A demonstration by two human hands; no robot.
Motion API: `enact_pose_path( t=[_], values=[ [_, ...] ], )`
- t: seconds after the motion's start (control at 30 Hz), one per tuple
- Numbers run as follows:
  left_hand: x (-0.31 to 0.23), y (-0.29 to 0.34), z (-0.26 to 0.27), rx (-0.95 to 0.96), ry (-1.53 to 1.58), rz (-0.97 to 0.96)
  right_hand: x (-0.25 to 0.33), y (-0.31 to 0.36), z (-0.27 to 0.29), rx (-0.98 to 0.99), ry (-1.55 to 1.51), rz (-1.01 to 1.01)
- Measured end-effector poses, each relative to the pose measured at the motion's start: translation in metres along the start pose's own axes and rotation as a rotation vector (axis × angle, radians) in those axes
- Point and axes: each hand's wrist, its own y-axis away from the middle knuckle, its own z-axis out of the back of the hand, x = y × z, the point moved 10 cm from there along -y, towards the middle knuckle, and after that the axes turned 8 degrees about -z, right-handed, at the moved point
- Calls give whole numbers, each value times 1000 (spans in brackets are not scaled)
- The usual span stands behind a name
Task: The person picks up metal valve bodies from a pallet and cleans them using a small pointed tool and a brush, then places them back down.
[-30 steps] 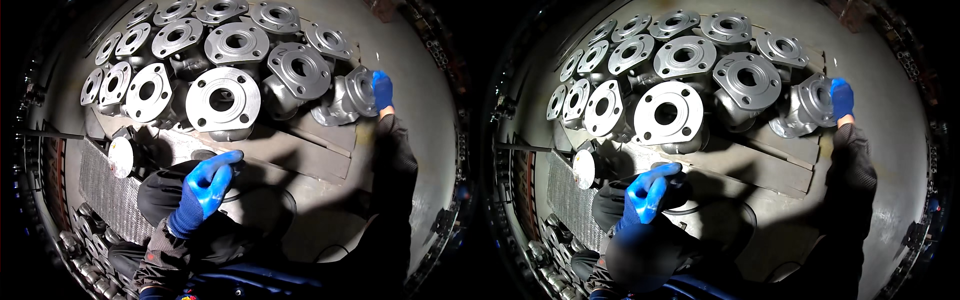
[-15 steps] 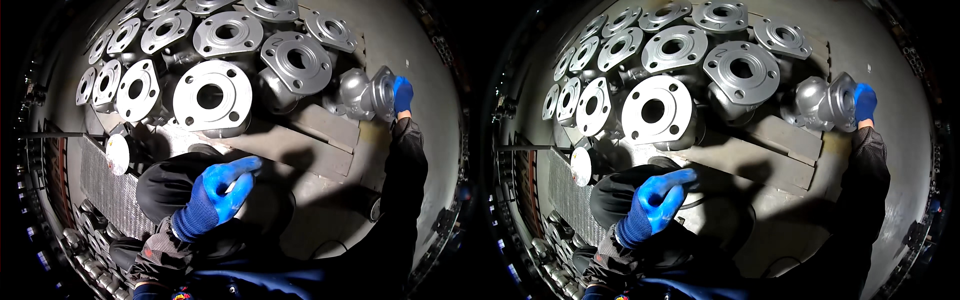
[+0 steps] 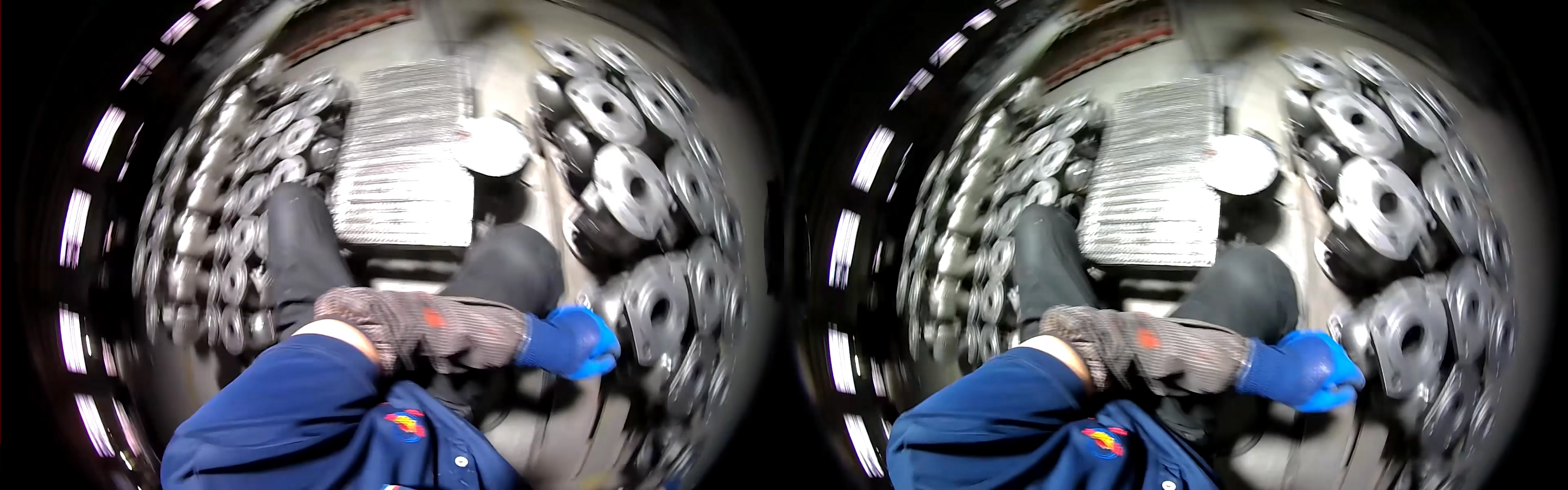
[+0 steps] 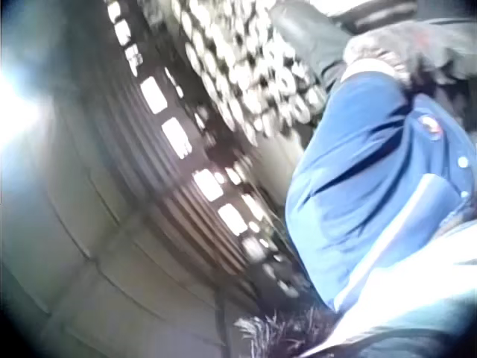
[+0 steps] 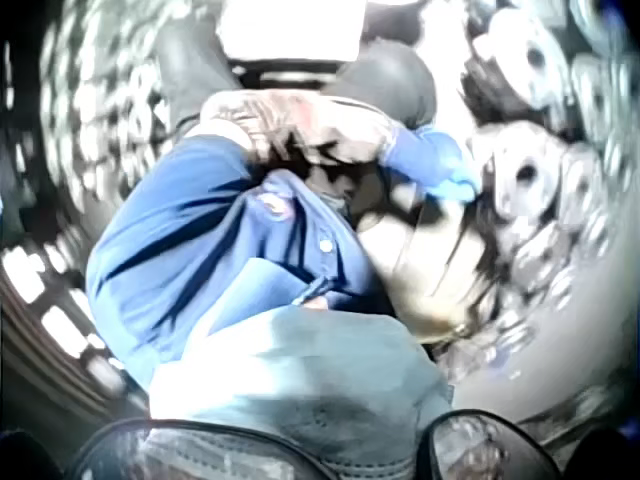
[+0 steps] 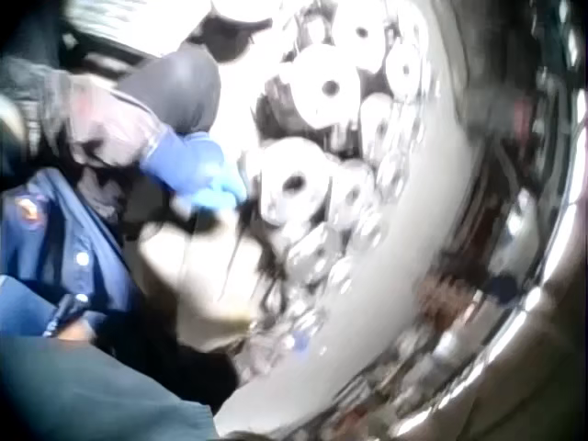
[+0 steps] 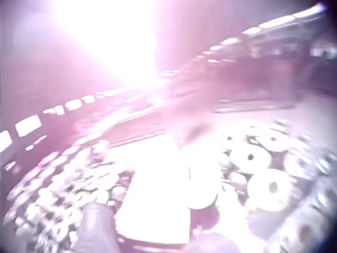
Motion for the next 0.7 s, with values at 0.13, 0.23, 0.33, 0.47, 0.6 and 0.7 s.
enact_pose_path(
  t=[0.13, 0.23, 0.33, 0.47, 0.6, 0.7],
  values=[
    [22, 11, 9, -106, -92, -18, 127, 45, -25, 180, -93, 114],
    [8, 33, 48, -380, -96, -163, 180, 67, -35, 268, -121, 204],
    [-17, 81, 126, -549, -216, -224, 206, 77, -33, 325, -127, 229],
    [0, 182, 238, -942, -338, -183, 242, 73, -33, 488, -440, 195],
    [2, 325, 334, -1306, -521, -222, 313, 79, 8, 492, -545, 219],
    [11, 462, 381, -1336, -575, 220, 383, 83, 59, 551, -706, 242]
  ],
)
